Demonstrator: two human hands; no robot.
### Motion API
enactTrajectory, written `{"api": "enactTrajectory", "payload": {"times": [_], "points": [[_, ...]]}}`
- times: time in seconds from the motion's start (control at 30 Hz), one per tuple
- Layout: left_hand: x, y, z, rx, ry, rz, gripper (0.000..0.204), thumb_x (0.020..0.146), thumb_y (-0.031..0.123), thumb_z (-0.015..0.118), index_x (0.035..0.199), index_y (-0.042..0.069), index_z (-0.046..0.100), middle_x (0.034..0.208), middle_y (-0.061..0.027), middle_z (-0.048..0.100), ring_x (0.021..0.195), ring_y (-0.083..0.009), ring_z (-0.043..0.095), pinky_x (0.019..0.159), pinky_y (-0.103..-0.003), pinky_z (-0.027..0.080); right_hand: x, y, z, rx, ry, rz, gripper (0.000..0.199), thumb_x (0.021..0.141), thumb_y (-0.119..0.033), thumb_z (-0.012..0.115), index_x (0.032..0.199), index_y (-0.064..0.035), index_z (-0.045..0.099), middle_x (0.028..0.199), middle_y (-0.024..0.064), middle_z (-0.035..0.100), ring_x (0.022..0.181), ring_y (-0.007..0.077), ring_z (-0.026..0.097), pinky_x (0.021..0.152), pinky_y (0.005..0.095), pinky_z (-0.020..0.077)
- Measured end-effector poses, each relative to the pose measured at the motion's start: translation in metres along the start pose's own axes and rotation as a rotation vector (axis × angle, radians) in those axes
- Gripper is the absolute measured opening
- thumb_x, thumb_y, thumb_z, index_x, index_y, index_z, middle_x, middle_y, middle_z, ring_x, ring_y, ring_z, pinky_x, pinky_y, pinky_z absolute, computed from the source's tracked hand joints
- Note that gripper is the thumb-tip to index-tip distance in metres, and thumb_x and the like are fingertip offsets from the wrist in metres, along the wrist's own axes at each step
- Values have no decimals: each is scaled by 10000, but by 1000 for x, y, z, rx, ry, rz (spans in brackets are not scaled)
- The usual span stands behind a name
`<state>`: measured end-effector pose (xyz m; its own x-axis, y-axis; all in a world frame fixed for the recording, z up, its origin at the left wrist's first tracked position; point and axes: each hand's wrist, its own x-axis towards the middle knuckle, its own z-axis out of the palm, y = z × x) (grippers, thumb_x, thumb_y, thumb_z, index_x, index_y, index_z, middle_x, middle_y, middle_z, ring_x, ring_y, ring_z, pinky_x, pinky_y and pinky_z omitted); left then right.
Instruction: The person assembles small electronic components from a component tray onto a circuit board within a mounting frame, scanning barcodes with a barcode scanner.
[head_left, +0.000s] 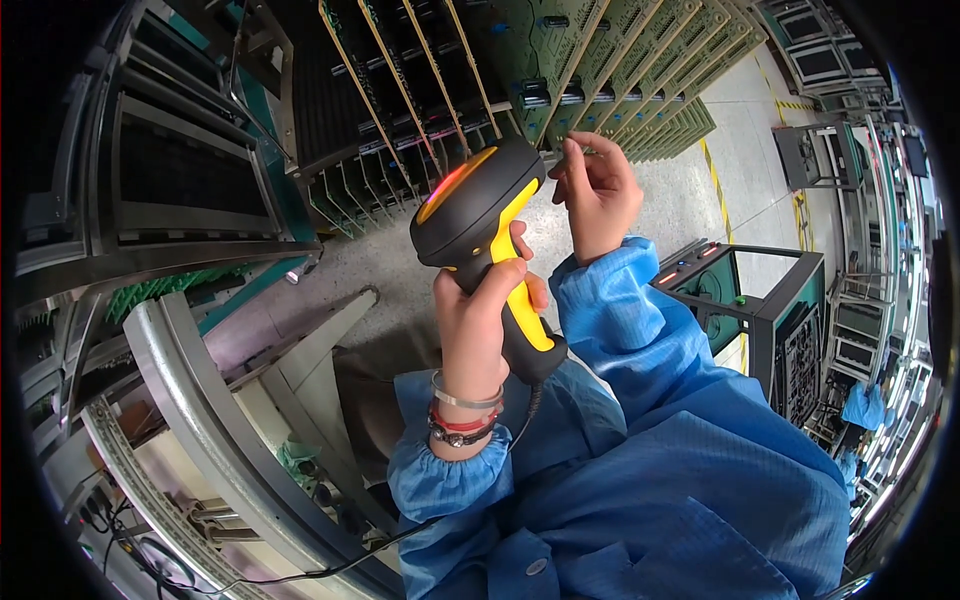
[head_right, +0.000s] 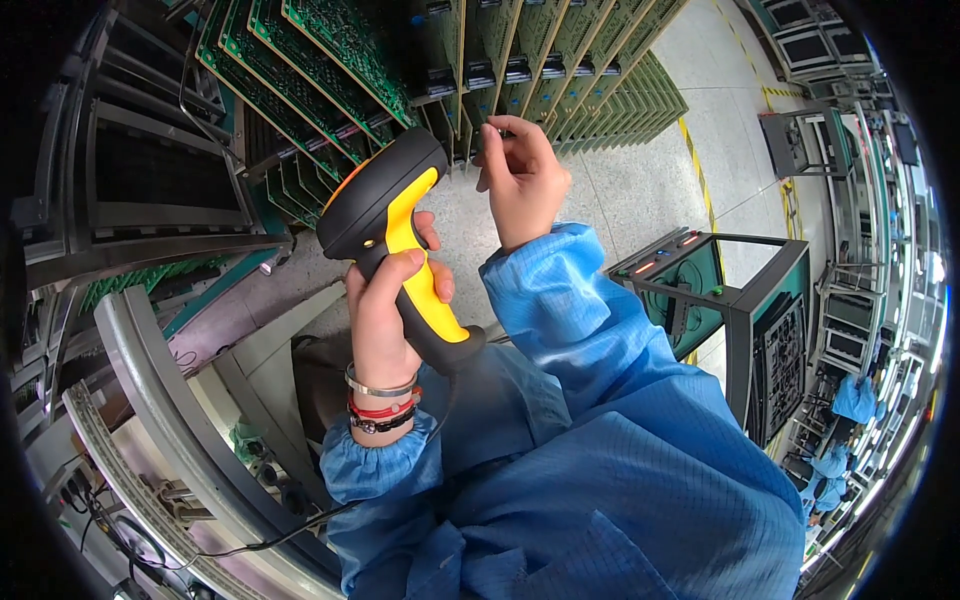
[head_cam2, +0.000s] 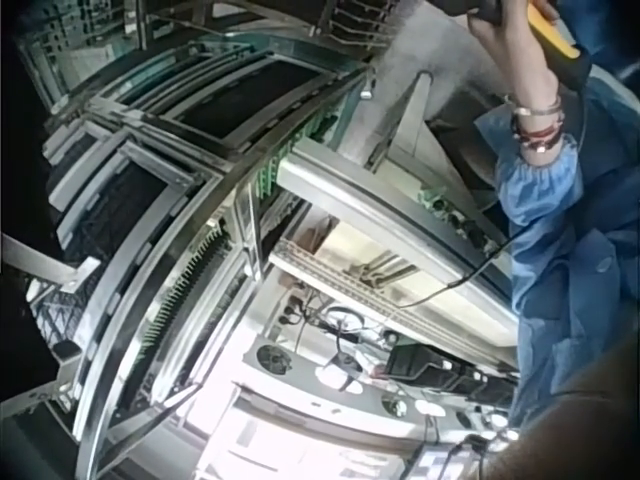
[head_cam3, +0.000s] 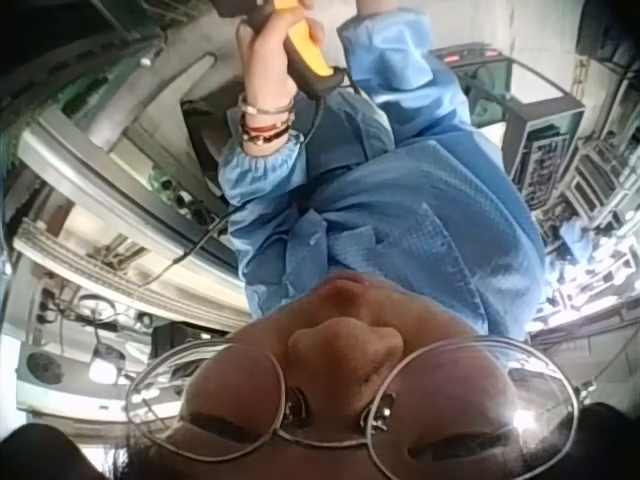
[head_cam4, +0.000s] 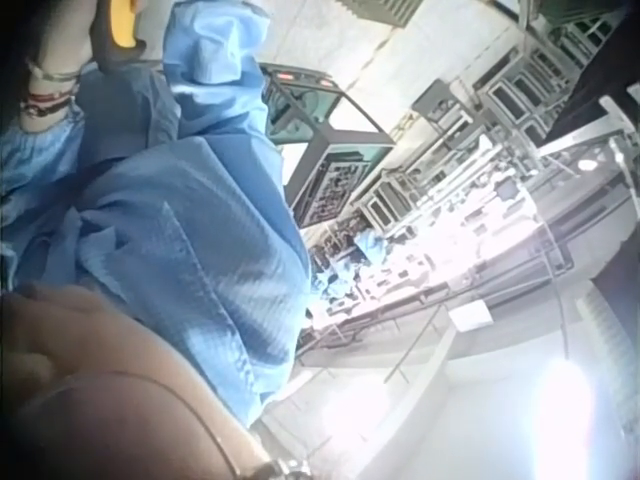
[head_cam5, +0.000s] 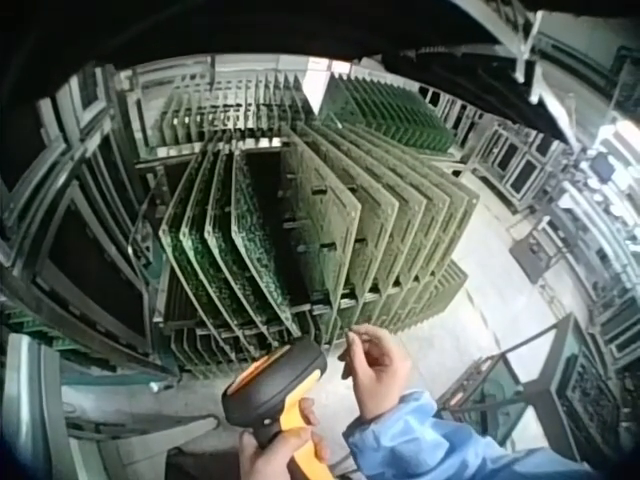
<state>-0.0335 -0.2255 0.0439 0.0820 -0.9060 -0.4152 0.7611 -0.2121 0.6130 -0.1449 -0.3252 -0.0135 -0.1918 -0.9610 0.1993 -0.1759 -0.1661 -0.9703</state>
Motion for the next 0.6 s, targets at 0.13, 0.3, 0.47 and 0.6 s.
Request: {"api": "enactTrajectory", "payload": {"times": [0.13, 0.3, 0.47, 0.6], "points": [[1, 1, 1, 48, 16, -6, 326, 779, 88, 498, 1095, 14, 521, 874, -67, 528, 562, -151, 541, 507, -251, 420, 1, 2, 1, -19, 12, 8, 147, 857, -83, 595, 982, -19, 552, 628, 43, 600, 469, 66, 509, 398, 193, 368], [3, 5, 3, -8, -40, -47, 251, 784, 47, 546, 1033, 18, 544, 871, -47, 572, 574, -141, 563, 536, -250, 448, 4, 8, -2, 39, 10, 90, 173, 858, -85, 594, 996, -24, 508, 603, 34, 583, 456, 64, 496, 386, 197, 358], [3, 6, 5, 4, -50, -43, 240, 781, 38, 545, 1019, 7, 548, 848, -44, 566, 570, -141, 559, 528, -256, 443, 3, 9, -5, 72, -7, 98, 169, 861, -78, 584, 1004, -32, 505, 581, 28, 567, 451, 64, 489, 386, 196, 353], [3, 6, 9, 30, -61, -48, 232, 782, 28, 540, 1010, -11, 546, 815, -45, 562, 562, -141, 557, 523, -260, 442, 1, 4, -6, 49, -9, 89, 163, 870, -74, 569, 1012, -28, 505, 569, 23, 552, 447, 63, 487, 387, 195, 352]]}}
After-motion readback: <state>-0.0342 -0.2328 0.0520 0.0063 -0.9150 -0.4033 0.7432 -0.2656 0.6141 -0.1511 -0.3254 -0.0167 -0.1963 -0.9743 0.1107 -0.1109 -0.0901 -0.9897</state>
